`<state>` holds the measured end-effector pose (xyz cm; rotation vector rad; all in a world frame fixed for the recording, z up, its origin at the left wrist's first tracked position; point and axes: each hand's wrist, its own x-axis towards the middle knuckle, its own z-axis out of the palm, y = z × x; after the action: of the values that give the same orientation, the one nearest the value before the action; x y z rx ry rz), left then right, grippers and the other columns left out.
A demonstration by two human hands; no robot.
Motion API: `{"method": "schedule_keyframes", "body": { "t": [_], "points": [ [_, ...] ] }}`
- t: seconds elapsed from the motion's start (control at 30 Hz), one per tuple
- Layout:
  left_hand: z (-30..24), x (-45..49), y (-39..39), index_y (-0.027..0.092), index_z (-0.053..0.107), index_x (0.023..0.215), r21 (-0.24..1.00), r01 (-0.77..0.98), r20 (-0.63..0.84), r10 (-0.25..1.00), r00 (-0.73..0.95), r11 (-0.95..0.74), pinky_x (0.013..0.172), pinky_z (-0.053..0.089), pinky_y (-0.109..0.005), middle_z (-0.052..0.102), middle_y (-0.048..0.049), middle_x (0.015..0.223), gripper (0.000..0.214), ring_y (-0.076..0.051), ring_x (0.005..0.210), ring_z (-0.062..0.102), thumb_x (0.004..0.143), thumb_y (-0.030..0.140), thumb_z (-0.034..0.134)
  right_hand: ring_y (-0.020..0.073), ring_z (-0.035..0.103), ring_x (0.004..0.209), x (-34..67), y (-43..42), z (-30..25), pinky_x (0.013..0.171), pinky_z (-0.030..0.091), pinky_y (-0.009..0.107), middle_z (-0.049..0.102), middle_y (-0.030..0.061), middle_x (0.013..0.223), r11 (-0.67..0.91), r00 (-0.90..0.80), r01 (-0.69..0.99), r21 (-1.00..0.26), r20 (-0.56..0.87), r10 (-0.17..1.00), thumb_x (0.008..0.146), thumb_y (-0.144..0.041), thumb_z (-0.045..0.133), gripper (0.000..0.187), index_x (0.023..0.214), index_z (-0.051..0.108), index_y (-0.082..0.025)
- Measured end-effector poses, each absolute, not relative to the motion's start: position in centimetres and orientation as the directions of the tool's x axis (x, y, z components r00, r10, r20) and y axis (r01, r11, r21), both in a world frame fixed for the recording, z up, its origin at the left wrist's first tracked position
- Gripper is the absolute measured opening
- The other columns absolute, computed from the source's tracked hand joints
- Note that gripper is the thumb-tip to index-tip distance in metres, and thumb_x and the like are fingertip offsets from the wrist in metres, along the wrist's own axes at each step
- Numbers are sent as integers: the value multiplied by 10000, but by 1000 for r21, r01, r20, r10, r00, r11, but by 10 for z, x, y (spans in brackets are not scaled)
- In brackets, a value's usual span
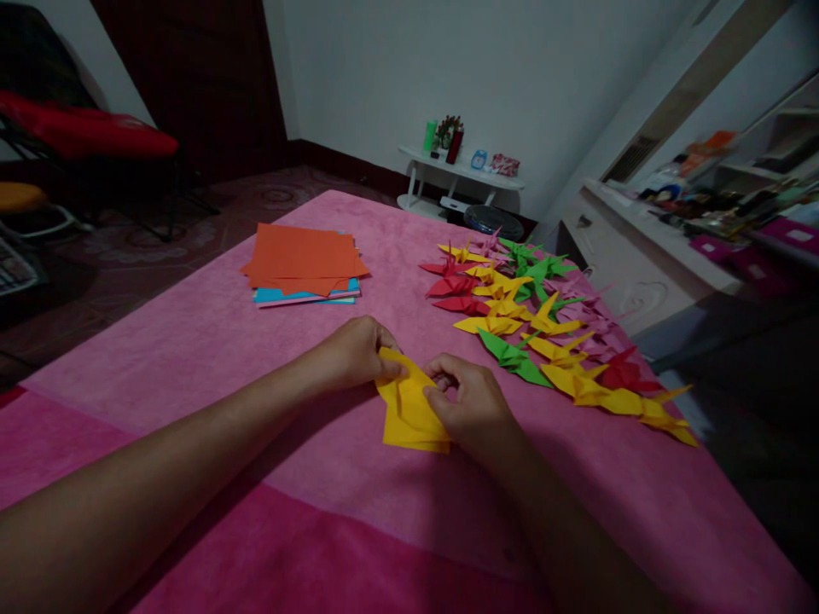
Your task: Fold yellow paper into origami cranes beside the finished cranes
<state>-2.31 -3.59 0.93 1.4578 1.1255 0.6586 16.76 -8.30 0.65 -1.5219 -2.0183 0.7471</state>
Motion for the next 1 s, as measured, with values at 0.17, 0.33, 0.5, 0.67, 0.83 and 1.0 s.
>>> {"method": "schedule_keyframes", "body": {
  "t": [0.17,0.33,0.5,0.67,0.83,1.0],
  "points": [
    [12,-31,-27,145,746,681,896,423,-95,873,479,-134,486,411,-199,701,-41,624,86,-143,537,607,617,144,688,113,527,585,170,-78,-2,547,367,227,609,-14,666,201,-245,600,-774,61,967,749,-184,602,85,802,668,-188],
    [11,-34,-22,143,729,689,884,436,-48,897,440,-167,490,413,-192,705,-39,646,89,-130,535,610,614,133,682,123,532,643,169,-79,-3,573,354,233,629,4,753,338,-314,639,-691,167,935,767,-150,579,135,827,690,-198],
    [12,-35,-23,135,717,659,890,419,-44,883,467,-178,502,425,-191,703,-41,644,58,-126,542,616,628,127,669,125,523,613,162,-73,8,540,325,242,627,20,757,344,-351,726,-596,110,930,775,-198,624,64,793,686,-200],
    [9,-38,-23,136,707,674,897,413,-67,877,476,-156,482,413,-182,686,-27,615,62,-118,518,597,631,180,713,151,559,688,149,-71,7,589,365,251,649,35,808,435,-337,732,-524,276,900,812,-145,567,152,845,688,-230],
    [12,-49,-16,139,739,695,928,367,-150,832,534,-68,562,474,-210,710,-46,667,96,-128,571,620,662,226,713,171,584,753,146,-76,-3,633,410,258,649,48,844,475,-327,721,-504,357,875,839,-139,528,220,908,707,-246],
    [21,-61,-13,140,768,730,922,387,-242,808,538,18,517,454,-193,703,-57,626,153,-117,527,597,687,278,720,173,581,767,147,-77,-7,646,434,255,635,51,864,516,-360,716,-470,384,850,846,-115,516,335,1071,704,-277]
  ]
}}
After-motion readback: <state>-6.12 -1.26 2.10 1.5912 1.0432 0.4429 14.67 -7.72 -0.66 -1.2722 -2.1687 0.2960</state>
